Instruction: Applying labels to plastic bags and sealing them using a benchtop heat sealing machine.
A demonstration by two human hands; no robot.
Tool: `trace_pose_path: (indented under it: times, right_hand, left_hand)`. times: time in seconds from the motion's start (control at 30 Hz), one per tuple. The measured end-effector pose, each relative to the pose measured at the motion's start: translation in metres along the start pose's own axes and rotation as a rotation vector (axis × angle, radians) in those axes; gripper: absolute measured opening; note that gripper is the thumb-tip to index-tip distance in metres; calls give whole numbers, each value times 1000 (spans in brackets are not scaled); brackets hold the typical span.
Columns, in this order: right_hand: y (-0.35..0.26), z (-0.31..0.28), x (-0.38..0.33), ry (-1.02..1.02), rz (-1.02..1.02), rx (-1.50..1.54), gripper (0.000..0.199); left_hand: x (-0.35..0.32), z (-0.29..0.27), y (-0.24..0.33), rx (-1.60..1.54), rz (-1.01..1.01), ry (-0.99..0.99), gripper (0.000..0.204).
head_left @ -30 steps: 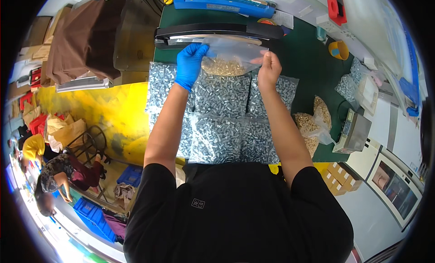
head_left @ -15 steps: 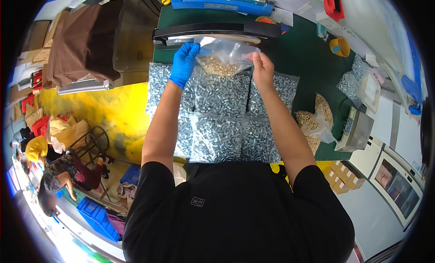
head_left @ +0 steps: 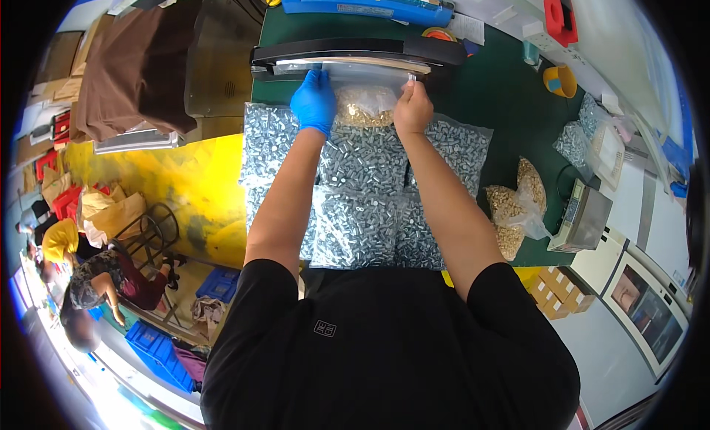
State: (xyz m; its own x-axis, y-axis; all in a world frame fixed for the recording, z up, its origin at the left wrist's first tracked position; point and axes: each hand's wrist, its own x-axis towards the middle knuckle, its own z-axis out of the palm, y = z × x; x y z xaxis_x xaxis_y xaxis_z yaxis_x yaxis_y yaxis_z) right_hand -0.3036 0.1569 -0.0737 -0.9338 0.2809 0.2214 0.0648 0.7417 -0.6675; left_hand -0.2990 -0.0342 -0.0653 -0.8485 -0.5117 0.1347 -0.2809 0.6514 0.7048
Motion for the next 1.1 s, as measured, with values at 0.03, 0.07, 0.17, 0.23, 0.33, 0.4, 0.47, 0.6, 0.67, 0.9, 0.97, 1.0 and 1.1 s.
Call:
trace_pose_path:
  times: [0.03, 0.07, 0.17, 0.23, 0.33, 0.4, 0.47, 0.6, 0.67, 0.9, 0.97, 1.0, 1.1]
  right_hand:
    - [-1, 4, -2, -6, -1, 2, 32]
    - [-2, 7, -3, -4, 20, -21, 31]
    - [-1, 13, -7, -2, 32, -24, 30]
    - [2, 15, -7, 5, 23, -7, 30]
    - [6, 16, -6, 10, 48, 21, 30]
    - [5, 14, -6, 28, 63, 50, 33]
    - [4, 8, -6, -60, 112, 131, 33]
    - [10, -7, 3, -148, 105, 293, 28]
    - [8, -9, 11, -87, 59, 328, 25]
    - [3, -24, 41, 10, -135, 143, 11]
    - [0, -26, 43, 133, -314, 57, 10]
    - [-1, -27, 42, 152, -329, -3, 10]
    - [1, -27, 48, 189, -387, -69, 12]
  left_hand:
    - [1, 1, -3, 8, -25, -15, 27]
    - [3, 1, -6, 12, -29, -14, 27]
    - [4, 3, -20, -41, -90, -112, 31]
    - [1, 6, -25, -140, -101, -85, 31]
    - [6, 11, -27, -181, -159, -159, 32]
    - [5, 11, -29, -189, -129, -148, 32]
    - [5, 8, -32, -194, -103, -132, 32]
    - [2, 4, -27, -497, -128, -171, 21]
    - [4, 6, -27, -677, -164, -183, 20]
    - [24, 14, -22, -557, -148, -113, 22]
    - [28, 12, -17, -531, -185, -96, 23]
    - [29, 10, -15, -527, -187, -95, 23]
    - [31, 6, 4, -521, -234, -90, 23]
